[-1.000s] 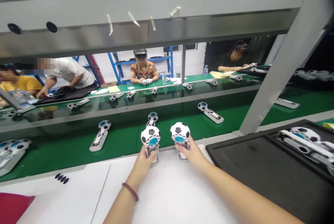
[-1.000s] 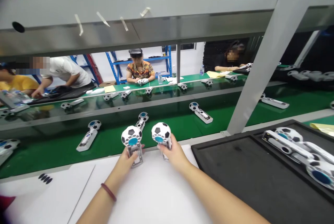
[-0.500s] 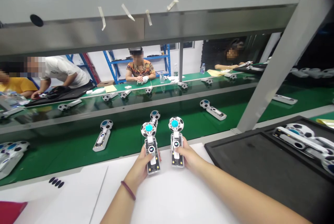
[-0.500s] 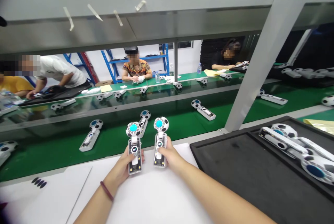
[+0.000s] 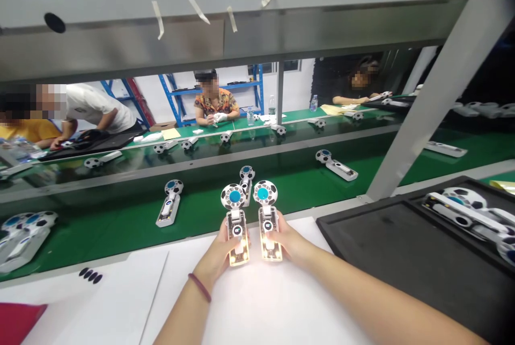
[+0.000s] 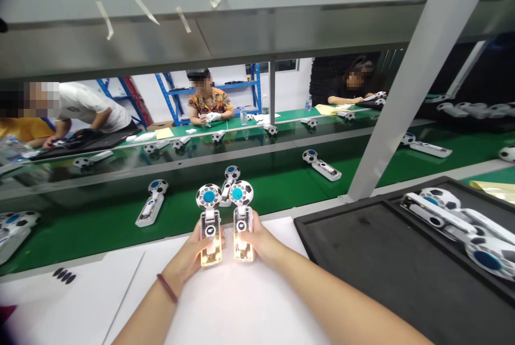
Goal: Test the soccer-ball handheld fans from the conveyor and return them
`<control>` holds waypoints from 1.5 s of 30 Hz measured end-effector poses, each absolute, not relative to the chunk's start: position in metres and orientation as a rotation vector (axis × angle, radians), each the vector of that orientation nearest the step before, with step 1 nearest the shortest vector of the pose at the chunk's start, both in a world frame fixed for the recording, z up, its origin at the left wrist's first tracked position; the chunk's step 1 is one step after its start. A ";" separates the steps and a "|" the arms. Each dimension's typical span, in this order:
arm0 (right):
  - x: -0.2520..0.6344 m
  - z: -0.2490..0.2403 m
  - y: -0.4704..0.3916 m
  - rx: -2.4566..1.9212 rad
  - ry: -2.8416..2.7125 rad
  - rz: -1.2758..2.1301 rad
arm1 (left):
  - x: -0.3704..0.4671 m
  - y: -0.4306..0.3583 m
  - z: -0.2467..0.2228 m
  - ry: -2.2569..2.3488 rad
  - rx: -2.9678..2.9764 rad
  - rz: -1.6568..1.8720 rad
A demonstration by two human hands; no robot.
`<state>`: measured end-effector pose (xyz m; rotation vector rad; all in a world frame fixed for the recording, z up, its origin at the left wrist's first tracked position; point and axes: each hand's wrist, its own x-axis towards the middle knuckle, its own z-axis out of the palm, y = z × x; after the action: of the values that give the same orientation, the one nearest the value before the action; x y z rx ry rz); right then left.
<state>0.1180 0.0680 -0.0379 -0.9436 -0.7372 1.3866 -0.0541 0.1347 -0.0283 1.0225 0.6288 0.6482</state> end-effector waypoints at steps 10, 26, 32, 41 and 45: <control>0.119 -0.046 0.072 -0.942 -0.775 1.356 | -0.052 0.134 -0.029 0.647 1.076 0.673; 0.119 -0.051 0.074 -0.990 -0.745 1.346 | -0.054 0.137 -0.038 0.598 1.055 0.674; 0.118 -0.042 0.070 -1.029 -0.722 1.365 | -0.054 0.139 -0.040 0.560 1.046 0.677; 0.120 -0.043 0.069 -1.107 -0.836 1.312 | -0.055 0.141 -0.040 0.533 1.048 0.668; 0.119 -0.040 0.068 -1.106 -0.812 1.316 | -0.055 0.142 -0.042 0.526 1.050 0.667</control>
<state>0.1193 0.0683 -0.0396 -1.1056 -0.8124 1.3161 -0.0552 0.1416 -0.0424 1.0496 0.5261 0.6667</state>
